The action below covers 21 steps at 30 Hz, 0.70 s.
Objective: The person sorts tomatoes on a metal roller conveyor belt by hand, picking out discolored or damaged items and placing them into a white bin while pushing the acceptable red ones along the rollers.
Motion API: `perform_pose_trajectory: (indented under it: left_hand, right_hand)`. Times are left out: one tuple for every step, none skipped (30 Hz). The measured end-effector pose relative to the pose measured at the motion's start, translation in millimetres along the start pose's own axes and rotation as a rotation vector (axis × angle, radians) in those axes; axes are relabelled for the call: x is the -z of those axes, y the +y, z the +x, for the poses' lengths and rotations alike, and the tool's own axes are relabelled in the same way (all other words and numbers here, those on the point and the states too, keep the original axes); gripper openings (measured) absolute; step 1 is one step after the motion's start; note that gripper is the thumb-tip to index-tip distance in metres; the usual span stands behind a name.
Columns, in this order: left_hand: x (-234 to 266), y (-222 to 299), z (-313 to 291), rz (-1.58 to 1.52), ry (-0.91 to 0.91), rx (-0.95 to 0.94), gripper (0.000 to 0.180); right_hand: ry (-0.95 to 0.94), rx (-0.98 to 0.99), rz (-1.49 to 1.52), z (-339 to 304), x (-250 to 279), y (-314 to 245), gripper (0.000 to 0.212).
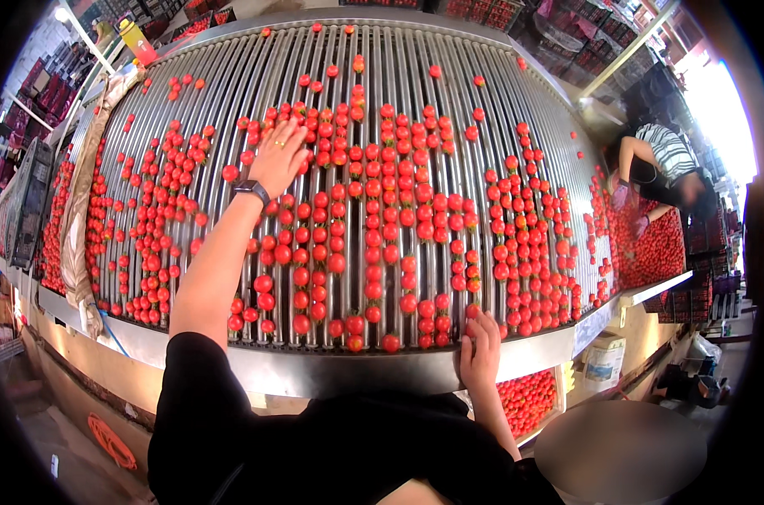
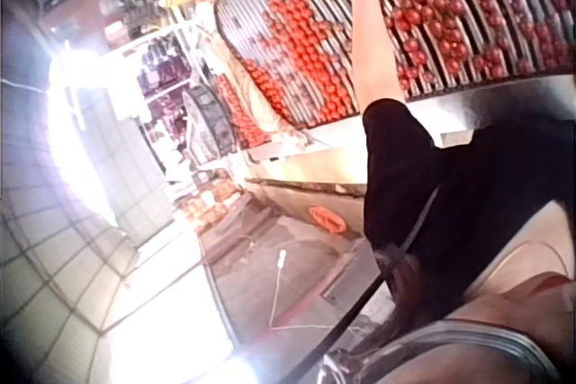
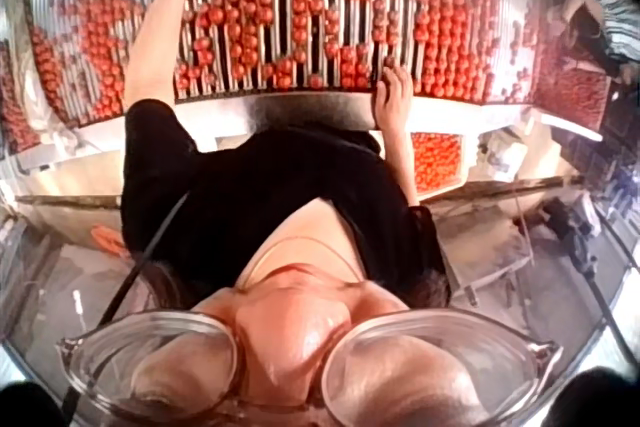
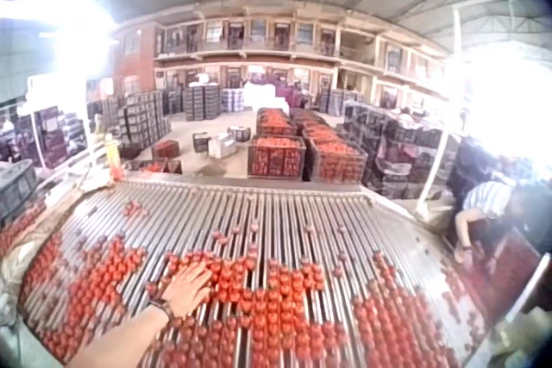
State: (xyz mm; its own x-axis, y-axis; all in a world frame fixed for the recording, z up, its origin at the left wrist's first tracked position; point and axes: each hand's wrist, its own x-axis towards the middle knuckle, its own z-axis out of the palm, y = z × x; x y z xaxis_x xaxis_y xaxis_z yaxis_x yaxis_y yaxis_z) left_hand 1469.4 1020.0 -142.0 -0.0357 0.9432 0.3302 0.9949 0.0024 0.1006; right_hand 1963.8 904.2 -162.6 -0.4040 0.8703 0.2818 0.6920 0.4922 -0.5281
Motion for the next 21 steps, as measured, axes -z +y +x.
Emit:
perform_pose_trajectory:
  left_hand:
    - [6.9, 16.0, 0.4, -0.029, -0.037, -0.107, 0.047]
    - [11.5, 37.5, -3.9, -0.067, -0.122, -0.139, 0.048]
    - [9.9, 46.2, -12.7, -0.049, -0.179, -0.239, 0.049]
    - [5.6, 50.0, -19.6, -0.033, -0.238, -0.341, 0.049]
    - [0.2, 47.8, -23.7, 0.029, -0.311, -0.293, 0.05]
    - [-3.3, 51.0, -24.6, 0.081, -0.384, -0.248, 0.05]
    - [10.3, 55.2, -17.4, 0.153, -0.455, -0.129, 0.05]
    - [-1.6, 44.9, -21.8, 0.154, -0.292, -0.087, 0.048]
    - [2.0, 49.5, -17.2, 0.156, -0.214, -0.078, 0.046]
    - [5.0, 55.7, -13.9, 0.158, -0.135, -0.068, 0.045]
    - [4.6, 67.8, -14.3, 0.091, -0.081, -0.091, 0.043]
    - [4.5, 79.7, -15.6, 0.086, -0.062, -0.144, 0.043]
    - [3.2, 95.1, -19.2, 0.028, -0.102, -0.232, 0.044]
    - [2.1, 111.3, -25.6, -0.031, -0.141, -0.32, 0.045]
    - [4.0, 131.9, -35.2, -0.051, -0.225, -0.363, 0.046]
    - [8.3, 145.5, -44.1, -0.066, -0.307, -0.401, 0.048]
    - [-2.4, 144.5, -52.0, -0.007, -0.391, -0.324, 0.05]
    - [-0.8, 145.5, -51.0, 0.008, -0.338, -0.234, 0.05]
    - [1.0, 142.0, -44.7, 0.069, -0.324, -0.117, 0.05]
    - [2.3, 136.5, -38.9, 0.13, -0.309, 0.001, 0.049]
    - [4.0, 133.0, -36.0, 0.037, -0.12, -0.02, 0.049]
  right_hand:
    - [-0.002, -0.004, -0.012, 0.6, 3.0, 0.4, 0.031]
    - [0.004, -0.018, -0.022, -0.1, 4.4, 3.1, 0.031]
    - [0.011, -0.017, -0.02, 0.7, 4.8, 5.0, 0.031]
    - [0.02, -0.018, -0.02, 1.7, 5.1, 5.8, 0.031]
    - [0.02, -0.038, 0.029, 2.8, 5.6, 5.1, 0.03]
    - [0.015, -0.034, 0.035, 2.7, 6.2, 6.4, 0.029]
    - [0.011, -0.031, 0.04, 3.2, 5.6, 8.1, 0.029]
    - [0.008, -0.028, 0.045, 4.0, 5.1, 9.4, 0.029]
    - [0.003, -0.02, 0.036, 6.0, 6.2, 11.1, 0.028]
    - [0.017, -0.008, 0.027, 5.3, 5.5, 14.5, 0.029]
    - [0.017, -0.012, 0.025, 2.4, 6.6, 17.0, 0.028]
    - [0.019, -0.007, 0.031, 2.9, 6.4, 18.1, 0.028]
    - [0.029, -0.019, 0.041, 3.1, 8.9, 18.2, 0.028]
    - [0.027, -0.024, 0.033, 3.2, 11.8, 19.6, 0.028]
    - [0.037, -0.03, 0.038, 1.4, 12.9, 22.9, 0.028]
    - [0.046, -0.029, 0.046, 1.8, 13.0, 23.8, 0.029]
    - [0.044, -0.027, 0.051, 3.3, 14.8, 23.2, 0.029]
    - [0.05, -0.03, 0.049, 2.6, 15.5, 24.7, 0.03]
    - [0.048, -0.023, 0.058, 3.9, 16.2, 26.3, 0.03]
    - [0.045, -0.016, 0.068, 3.5, 17.4, 27.8, 0.03]
    - [0.047, -0.005, 0.07, 4.1, 18.0, 29.7, 0.03]
